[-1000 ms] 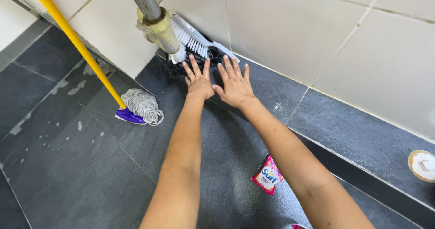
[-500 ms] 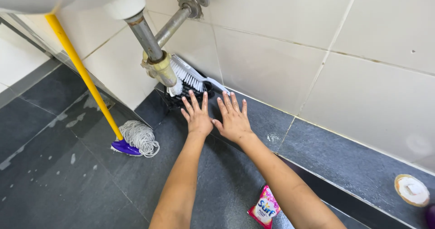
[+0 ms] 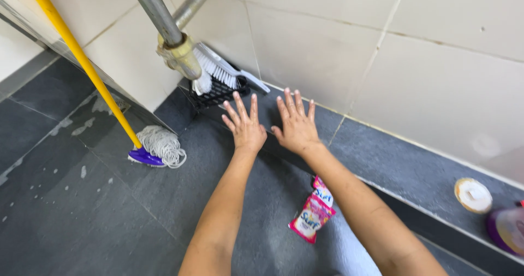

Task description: The person organizes cleaning supplies on a bathroom ledge, then wets a pink cloth under the sink faucet. They proceed to wipe the sink basin and faucet with the cloth, rinsing and wringing it out multiple times to clean the surfaces.

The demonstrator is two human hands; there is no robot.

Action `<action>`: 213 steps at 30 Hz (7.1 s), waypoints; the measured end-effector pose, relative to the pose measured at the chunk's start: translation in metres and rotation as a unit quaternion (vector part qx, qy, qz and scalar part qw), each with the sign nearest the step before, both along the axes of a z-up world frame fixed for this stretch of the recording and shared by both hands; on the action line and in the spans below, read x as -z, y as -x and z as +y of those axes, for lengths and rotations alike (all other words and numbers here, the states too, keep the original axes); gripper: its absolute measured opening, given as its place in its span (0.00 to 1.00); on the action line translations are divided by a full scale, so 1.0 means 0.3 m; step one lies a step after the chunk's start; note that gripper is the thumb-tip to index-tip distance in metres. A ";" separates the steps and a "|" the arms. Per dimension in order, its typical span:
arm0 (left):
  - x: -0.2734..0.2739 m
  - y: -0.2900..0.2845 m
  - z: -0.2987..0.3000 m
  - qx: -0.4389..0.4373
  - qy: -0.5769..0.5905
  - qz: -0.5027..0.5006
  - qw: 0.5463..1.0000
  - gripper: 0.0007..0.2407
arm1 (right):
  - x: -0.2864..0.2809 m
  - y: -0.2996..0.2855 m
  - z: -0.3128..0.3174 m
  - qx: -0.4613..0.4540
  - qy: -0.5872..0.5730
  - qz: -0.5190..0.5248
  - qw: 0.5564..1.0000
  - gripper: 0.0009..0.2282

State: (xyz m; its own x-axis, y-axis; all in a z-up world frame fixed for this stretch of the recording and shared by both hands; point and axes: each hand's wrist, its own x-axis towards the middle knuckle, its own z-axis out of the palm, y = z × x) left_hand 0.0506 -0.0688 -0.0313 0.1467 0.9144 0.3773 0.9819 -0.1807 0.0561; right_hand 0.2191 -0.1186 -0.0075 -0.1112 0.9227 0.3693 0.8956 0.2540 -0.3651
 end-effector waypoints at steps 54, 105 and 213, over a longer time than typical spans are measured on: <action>-0.444 -0.528 -0.550 0.281 0.012 -0.343 0.896 0.38 | -0.531 -0.438 -0.627 0.068 -0.114 0.302 0.944 0.34; -0.017 -0.477 -0.366 0.074 0.035 -0.201 0.976 0.36 | -0.152 -0.357 -0.445 0.025 0.105 0.166 0.980 0.32; -0.442 -0.395 -0.064 0.114 -0.125 -0.267 0.949 0.35 | -0.130 -0.102 -0.017 0.108 0.029 0.389 0.914 0.32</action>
